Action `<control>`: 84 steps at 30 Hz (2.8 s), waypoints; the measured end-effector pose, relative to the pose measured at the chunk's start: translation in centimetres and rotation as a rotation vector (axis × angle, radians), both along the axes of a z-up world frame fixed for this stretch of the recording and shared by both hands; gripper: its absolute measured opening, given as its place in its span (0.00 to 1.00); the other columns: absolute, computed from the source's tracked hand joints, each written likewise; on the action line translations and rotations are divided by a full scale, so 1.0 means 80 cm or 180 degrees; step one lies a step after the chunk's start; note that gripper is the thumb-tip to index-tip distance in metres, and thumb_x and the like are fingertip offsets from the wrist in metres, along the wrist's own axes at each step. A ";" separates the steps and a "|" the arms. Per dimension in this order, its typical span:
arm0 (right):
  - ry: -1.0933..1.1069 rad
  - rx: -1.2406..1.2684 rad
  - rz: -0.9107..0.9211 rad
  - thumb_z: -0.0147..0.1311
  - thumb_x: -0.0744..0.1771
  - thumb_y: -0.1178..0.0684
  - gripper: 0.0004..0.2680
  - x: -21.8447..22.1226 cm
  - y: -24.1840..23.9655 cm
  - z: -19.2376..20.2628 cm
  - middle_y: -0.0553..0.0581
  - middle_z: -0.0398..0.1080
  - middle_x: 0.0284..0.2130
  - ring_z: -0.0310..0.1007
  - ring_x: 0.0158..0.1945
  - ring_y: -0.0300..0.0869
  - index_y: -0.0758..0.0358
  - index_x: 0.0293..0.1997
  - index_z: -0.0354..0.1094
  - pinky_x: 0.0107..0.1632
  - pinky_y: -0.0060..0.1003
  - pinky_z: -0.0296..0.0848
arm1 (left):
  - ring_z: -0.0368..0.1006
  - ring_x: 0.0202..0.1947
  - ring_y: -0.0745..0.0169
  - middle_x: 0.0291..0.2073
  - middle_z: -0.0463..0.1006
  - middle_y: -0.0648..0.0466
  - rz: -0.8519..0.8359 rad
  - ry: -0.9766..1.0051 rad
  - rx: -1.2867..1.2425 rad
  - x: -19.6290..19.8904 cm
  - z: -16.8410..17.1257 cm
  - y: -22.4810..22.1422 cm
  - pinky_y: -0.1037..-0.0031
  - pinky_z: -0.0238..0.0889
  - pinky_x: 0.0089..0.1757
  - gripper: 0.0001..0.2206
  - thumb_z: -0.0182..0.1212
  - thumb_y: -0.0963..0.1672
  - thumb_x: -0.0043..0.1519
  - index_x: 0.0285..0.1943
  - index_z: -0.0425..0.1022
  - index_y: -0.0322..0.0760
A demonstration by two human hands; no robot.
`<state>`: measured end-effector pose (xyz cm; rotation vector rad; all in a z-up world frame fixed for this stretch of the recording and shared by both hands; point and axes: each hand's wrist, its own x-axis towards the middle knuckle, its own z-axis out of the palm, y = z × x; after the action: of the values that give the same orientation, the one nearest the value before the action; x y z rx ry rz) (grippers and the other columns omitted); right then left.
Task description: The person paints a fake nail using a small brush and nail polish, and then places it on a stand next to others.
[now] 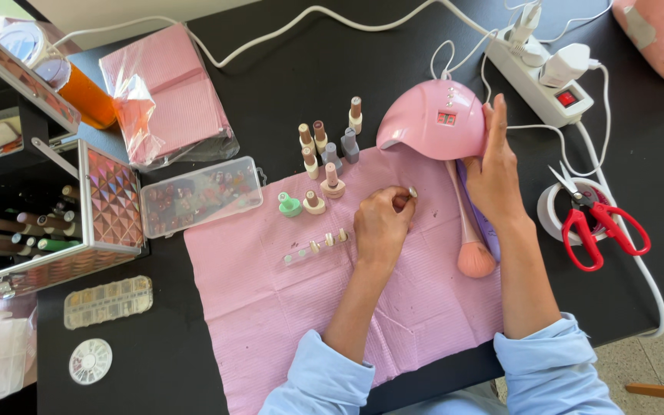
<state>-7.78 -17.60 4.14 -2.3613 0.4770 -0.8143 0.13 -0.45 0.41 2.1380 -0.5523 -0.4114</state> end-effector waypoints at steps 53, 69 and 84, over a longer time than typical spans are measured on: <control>0.0150 -0.0337 -0.0043 0.56 0.67 0.40 0.22 0.046 -0.022 0.001 0.61 0.56 0.64 0.54 0.69 0.58 0.51 0.68 0.58 0.71 0.52 0.50 | 0.80 0.34 0.53 0.28 0.80 0.59 0.0201 -0.0604 -0.0125 -0.002 0.002 -0.002 0.61 0.75 0.37 0.06 0.67 0.48 0.55 0.40 0.83 0.53; -0.0314 -0.0380 0.0105 0.60 0.66 0.47 0.24 0.048 -0.015 0.006 0.58 0.64 0.61 0.53 0.70 0.54 0.57 0.67 0.53 0.71 0.54 0.45 | 0.80 0.34 0.53 0.27 0.80 0.60 0.0221 -0.0538 -0.0117 -0.001 0.004 -0.004 0.60 0.75 0.37 0.06 0.67 0.49 0.55 0.39 0.82 0.54; -0.0540 -0.0391 0.0249 0.54 0.69 0.45 0.25 0.048 -0.016 0.001 0.54 0.67 0.60 0.53 0.69 0.48 0.58 0.71 0.44 0.66 0.49 0.47 | 0.80 0.35 0.55 0.28 0.80 0.60 0.0178 -0.0458 -0.0208 0.002 0.005 -0.003 0.61 0.75 0.38 0.07 0.67 0.49 0.55 0.40 0.83 0.52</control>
<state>-3.91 -18.87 4.23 -2.3790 0.2695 -1.0228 0.30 -0.69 0.80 2.1257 -0.5778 -0.2067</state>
